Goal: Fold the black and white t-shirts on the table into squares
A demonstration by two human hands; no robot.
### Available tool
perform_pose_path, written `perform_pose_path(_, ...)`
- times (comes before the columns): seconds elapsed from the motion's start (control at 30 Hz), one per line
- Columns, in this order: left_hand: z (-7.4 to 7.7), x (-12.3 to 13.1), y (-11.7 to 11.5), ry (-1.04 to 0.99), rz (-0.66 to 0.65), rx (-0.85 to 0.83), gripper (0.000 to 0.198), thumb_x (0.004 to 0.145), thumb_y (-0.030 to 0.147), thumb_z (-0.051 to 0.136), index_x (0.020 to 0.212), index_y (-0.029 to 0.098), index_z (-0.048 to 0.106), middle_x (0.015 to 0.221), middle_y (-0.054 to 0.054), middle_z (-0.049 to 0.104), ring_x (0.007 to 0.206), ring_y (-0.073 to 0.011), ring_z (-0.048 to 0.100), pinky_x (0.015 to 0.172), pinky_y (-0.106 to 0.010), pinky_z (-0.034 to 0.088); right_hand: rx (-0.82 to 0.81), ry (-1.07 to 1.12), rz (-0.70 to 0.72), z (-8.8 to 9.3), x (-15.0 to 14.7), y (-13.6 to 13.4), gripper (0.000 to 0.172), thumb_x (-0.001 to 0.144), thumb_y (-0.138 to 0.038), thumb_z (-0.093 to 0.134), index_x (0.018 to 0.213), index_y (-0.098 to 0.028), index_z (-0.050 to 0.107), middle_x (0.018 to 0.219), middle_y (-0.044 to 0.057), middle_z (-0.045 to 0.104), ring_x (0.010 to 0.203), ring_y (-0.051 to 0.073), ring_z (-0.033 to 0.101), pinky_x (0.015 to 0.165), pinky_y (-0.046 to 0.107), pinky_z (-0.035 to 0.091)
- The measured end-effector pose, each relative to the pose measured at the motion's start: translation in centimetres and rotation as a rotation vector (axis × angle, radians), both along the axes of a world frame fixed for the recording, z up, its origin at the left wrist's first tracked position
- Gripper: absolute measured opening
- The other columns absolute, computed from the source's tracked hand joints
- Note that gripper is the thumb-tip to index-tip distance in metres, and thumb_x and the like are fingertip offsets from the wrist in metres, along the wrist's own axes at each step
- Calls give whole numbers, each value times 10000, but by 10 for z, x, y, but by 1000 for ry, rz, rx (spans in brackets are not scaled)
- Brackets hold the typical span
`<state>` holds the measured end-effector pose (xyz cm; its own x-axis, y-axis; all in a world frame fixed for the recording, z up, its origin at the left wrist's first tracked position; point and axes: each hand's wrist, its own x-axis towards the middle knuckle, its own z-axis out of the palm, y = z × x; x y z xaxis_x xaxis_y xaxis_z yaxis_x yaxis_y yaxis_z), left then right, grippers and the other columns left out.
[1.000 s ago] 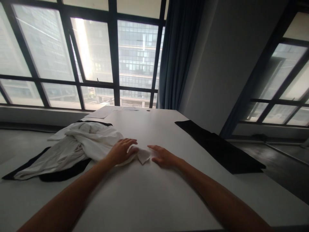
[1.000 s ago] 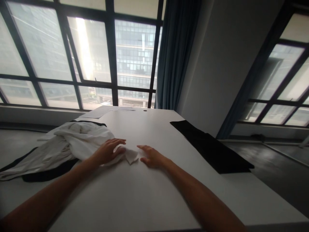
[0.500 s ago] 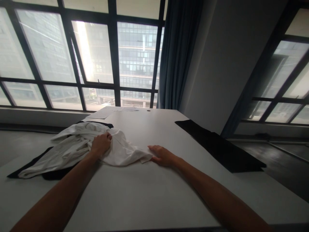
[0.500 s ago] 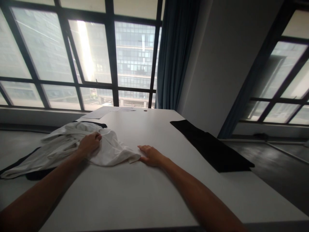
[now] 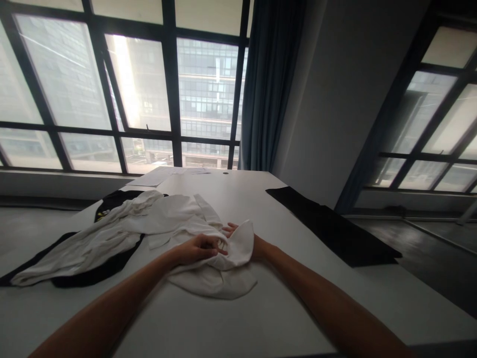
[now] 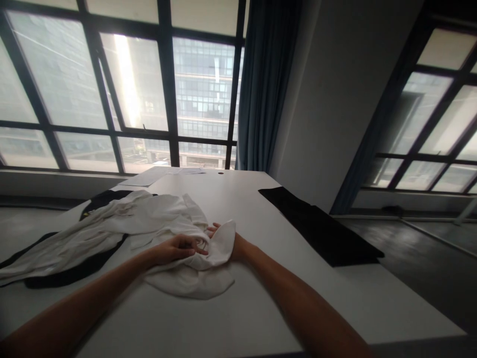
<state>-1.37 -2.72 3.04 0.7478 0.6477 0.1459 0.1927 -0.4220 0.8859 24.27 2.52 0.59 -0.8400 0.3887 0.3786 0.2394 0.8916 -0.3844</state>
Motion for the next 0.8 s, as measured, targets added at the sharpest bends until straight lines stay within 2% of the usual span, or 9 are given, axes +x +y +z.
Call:
perform_pose_path(0.1, 10, -6, -2, 82, 69, 5, 344, 776, 502, 693, 841, 165, 681, 805, -34, 693, 805, -206, 615, 719, -280, 467, -111, -10, 26, 0, -8, -6, 422, 827, -409, 630, 1202, -218, 658, 1247, 82, 669, 1217, 231, 575, 1196, 434, 239)
perform_pose_path(0.2, 16, -13, -1, 170, 182, 126, 367, 812, 535, 605, 764, 173, 635, 716, -3, 630, 709, -177, 572, 657, -264, 443, -200, 30, -166, -1, -7, -11, 410, 774, -366, 680, 1155, -214, 668, 1196, 105, 692, 1145, 269, 620, 1089, 444, 413)
perform_pose_path(0.3, 20, -25, 5, 265, 394, 329, 401, 890, 531, 449, 755, 188, 606, 720, -14, 631, 712, -190, 576, 676, -288, 447, -176, 64, -313, 5, -6, -16, 358, 773, -276, 656, 1122, -197, 668, 1175, 115, 697, 1078, 281, 650, 985, 426, 496)
perform_pose_path(0.4, 21, -37, 10, 397, 602, 474, 459, 941, 528, 325, 924, 201, 647, 868, -59, 702, 818, -235, 633, 781, -343, 467, -77, 82, -340, 18, -12, -26, 306, 748, -150, 588, 1037, -183, 685, 1085, 96, 722, 985, 256, 668, 926, 389, 516)
perform_pose_path(0.47, 19, -37, 8, 493, 625, 501, 497, 904, 581, 402, 1137, 206, 630, 1100, -103, 705, 990, -283, 642, 885, -389, 459, -69, 60, -260, 25, -18, -34, 328, 727, -107, 558, 1018, -185, 689, 1053, 77, 730, 958, 238, 666, 889, 357, 526)
perform_pose_path(0.57, 11, -23, 0, 577, 492, 540, 561, 788, 546, 620, 1247, 223, 606, 1295, -118, 638, 1198, -339, 565, 1023, -443, 395, -89, 64, -163, 28, -24, -39, 378, 745, -61, 490, 1026, -207, 695, 1082, 43, 727, 1013, 211, 655, 936, 351, 509)
perform_pose_path(0.67, 5, -3, -11, 465, 240, 514, 363, 805, 358, 619, 1146, 243, 670, 1216, -73, 686, 1161, -289, 601, 1032, -387, 406, -8, 140, -296, 22, -21, -32, 482, 722, -4, 446, 1098, -195, 678, 1145, 65, 705, 1101, 206, 630, 1021, 379, 467)
perform_pose_path(0.73, 1, 8, -18, 329, 75, 421, 349, 767, 262, 623, 1109, 236, 688, 1166, -51, 711, 1088, -249, 642, 983, -329, 450, 71, 127, -401, 17, -17, -24, 590, 706, 6, 449, 1242, -174, 614, 1264, 99, 653, 1199, 222, 581, 1067, 412, 434)
perform_pose_path(0.8, -2, 18, -25, 200, -91, 296, 371, 688, 212, 656, 1055, 220, 706, 1131, -37, 732, 1037, -234, 664, 943, -303, 480, 123, 61, -432, 13, -15, -18, 705, 703, -2, 468, 1387, -169, 500, 1412, 116, 548, 1311, 234, 493, 1110, 441, 391)
